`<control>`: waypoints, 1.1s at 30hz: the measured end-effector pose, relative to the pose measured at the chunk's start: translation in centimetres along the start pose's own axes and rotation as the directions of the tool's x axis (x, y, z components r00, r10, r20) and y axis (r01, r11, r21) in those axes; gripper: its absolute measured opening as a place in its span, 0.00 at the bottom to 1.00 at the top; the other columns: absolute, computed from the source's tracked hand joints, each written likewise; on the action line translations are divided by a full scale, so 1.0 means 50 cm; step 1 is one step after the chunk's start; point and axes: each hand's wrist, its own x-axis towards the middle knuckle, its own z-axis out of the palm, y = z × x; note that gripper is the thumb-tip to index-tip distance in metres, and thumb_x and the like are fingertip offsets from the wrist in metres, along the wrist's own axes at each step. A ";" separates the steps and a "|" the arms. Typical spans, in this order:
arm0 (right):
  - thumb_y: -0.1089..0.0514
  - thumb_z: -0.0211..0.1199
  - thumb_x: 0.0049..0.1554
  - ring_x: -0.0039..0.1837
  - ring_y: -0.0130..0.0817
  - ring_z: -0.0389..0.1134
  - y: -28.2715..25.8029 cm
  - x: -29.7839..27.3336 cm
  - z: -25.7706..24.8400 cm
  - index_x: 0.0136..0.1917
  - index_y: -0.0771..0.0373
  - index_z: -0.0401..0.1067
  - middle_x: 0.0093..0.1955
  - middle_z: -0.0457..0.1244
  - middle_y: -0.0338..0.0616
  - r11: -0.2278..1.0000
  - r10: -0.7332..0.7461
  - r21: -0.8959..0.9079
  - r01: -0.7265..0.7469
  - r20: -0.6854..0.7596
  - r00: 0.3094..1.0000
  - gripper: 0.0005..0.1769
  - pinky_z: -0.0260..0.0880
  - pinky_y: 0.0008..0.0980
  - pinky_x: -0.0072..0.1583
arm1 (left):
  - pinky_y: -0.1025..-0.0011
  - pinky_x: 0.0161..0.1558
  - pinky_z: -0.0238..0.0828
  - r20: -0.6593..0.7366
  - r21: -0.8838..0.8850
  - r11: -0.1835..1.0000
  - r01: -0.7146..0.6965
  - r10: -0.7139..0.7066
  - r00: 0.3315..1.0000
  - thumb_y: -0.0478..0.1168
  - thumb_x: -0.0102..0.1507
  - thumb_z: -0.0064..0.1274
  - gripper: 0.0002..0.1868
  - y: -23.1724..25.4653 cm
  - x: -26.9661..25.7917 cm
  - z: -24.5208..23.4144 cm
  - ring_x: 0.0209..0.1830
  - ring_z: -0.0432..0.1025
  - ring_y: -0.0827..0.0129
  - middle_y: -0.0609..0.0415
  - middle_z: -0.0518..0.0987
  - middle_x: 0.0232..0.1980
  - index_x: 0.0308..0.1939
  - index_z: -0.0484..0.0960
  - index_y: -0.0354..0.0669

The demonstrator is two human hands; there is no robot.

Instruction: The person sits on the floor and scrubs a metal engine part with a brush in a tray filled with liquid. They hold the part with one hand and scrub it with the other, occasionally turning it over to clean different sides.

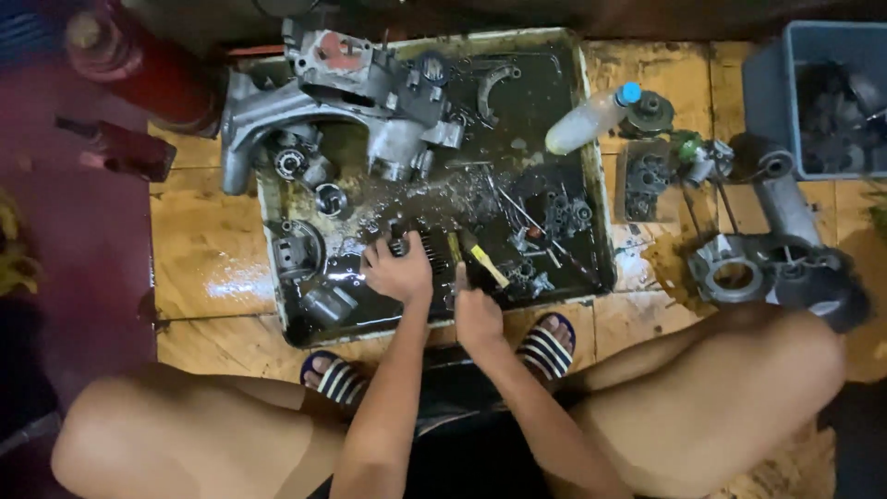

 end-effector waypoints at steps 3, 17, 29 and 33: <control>0.68 0.48 0.63 0.57 0.56 0.74 0.022 0.056 0.062 0.83 0.63 0.42 0.54 0.69 0.66 0.989 -0.012 0.149 0.009 0.017 1.000 0.38 0.79 0.53 0.56 | 0.53 0.39 0.75 -0.033 0.001 0.999 -0.037 0.037 0.999 0.48 0.44 0.63 0.12 -0.011 0.001 0.031 0.45 0.77 0.52 0.63 0.79 0.38 0.30 0.85 0.57; 0.51 0.56 0.63 0.74 0.57 0.60 0.098 0.194 0.175 0.76 0.64 0.61 0.69 0.62 0.64 0.718 0.120 0.686 0.116 -0.286 0.951 0.31 0.63 0.54 0.72 | 0.50 0.43 0.76 0.189 -0.166 0.977 0.134 -0.102 0.977 0.43 0.48 0.65 0.11 -0.039 0.033 -0.023 0.46 0.77 0.47 0.55 0.82 0.42 0.34 0.87 0.49; 0.36 0.74 0.48 0.42 0.33 0.69 0.057 0.344 0.243 0.40 0.58 0.76 0.32 0.68 0.44 0.431 0.093 0.891 0.142 -0.201 0.975 0.24 0.71 0.37 0.39 | 0.55 0.50 0.75 0.597 -0.266 0.836 0.480 -0.248 0.763 0.46 0.57 0.59 0.12 -0.175 0.141 0.015 0.47 0.78 0.56 0.54 0.84 0.41 0.42 0.88 0.52; 0.36 0.75 0.47 0.45 0.38 0.70 -0.008 0.272 0.170 0.43 0.59 0.75 0.36 0.68 0.44 0.565 0.043 0.818 0.112 -0.164 0.985 0.26 0.71 0.40 0.47 | 0.56 0.56 0.73 0.688 -0.226 0.809 0.543 -0.262 0.677 0.49 0.58 0.57 0.12 -0.183 0.161 0.002 0.51 0.78 0.58 0.53 0.85 0.45 0.43 0.88 0.56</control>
